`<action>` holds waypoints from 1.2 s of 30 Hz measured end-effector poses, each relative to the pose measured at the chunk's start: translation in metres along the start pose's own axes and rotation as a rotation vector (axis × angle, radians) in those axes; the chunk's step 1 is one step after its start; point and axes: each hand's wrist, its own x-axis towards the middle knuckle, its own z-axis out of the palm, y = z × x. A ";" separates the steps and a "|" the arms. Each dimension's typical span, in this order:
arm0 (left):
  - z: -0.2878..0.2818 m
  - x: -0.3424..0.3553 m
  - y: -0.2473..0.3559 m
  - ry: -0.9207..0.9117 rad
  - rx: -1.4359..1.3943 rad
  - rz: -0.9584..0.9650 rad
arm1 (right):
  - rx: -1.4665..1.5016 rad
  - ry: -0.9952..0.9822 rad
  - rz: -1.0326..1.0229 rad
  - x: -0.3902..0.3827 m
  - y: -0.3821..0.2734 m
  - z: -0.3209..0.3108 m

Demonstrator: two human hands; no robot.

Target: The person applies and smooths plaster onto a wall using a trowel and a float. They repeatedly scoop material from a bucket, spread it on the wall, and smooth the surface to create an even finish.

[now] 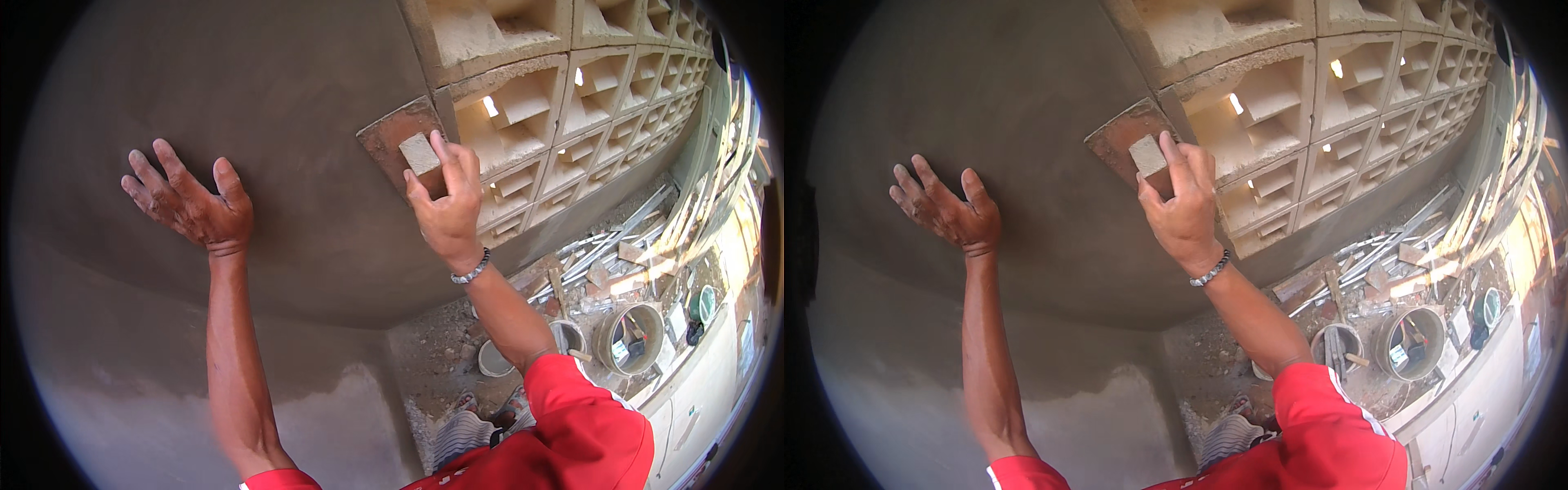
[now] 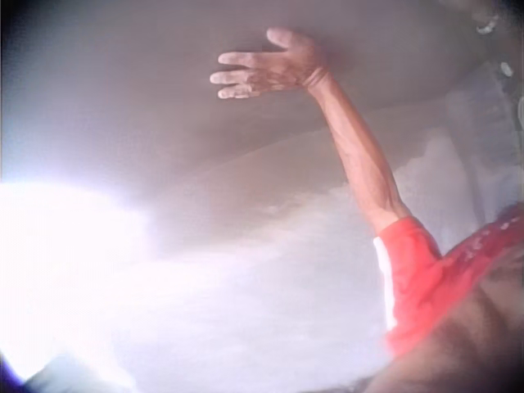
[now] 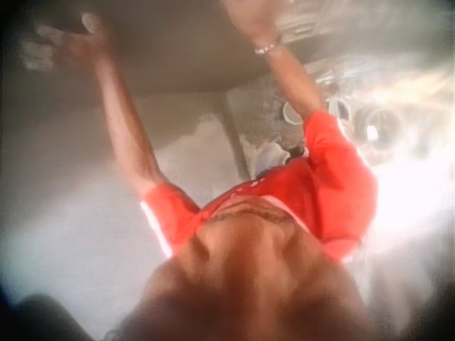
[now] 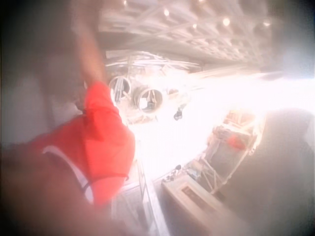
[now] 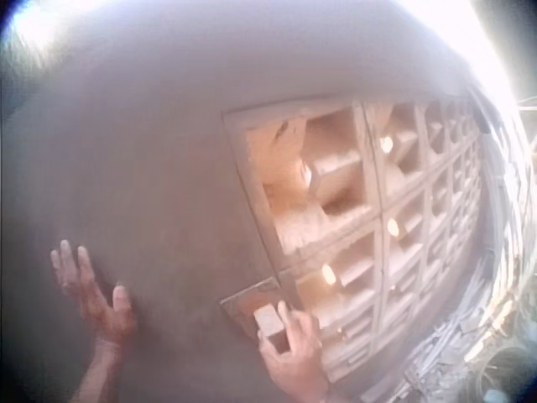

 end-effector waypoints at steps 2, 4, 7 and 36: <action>-0.002 0.001 -0.006 0.003 0.006 0.020 | -0.003 0.000 0.004 -0.020 -0.003 0.016; -0.004 0.000 -0.005 -0.008 0.017 0.011 | -0.026 -0.104 -0.030 -0.048 0.002 0.018; 0.000 -0.002 -0.001 -0.006 0.001 0.005 | -0.046 -0.282 -0.077 -0.086 0.015 0.002; 0.000 -0.003 -0.008 -0.043 0.049 0.009 | -0.060 -0.257 0.110 -0.176 0.019 0.024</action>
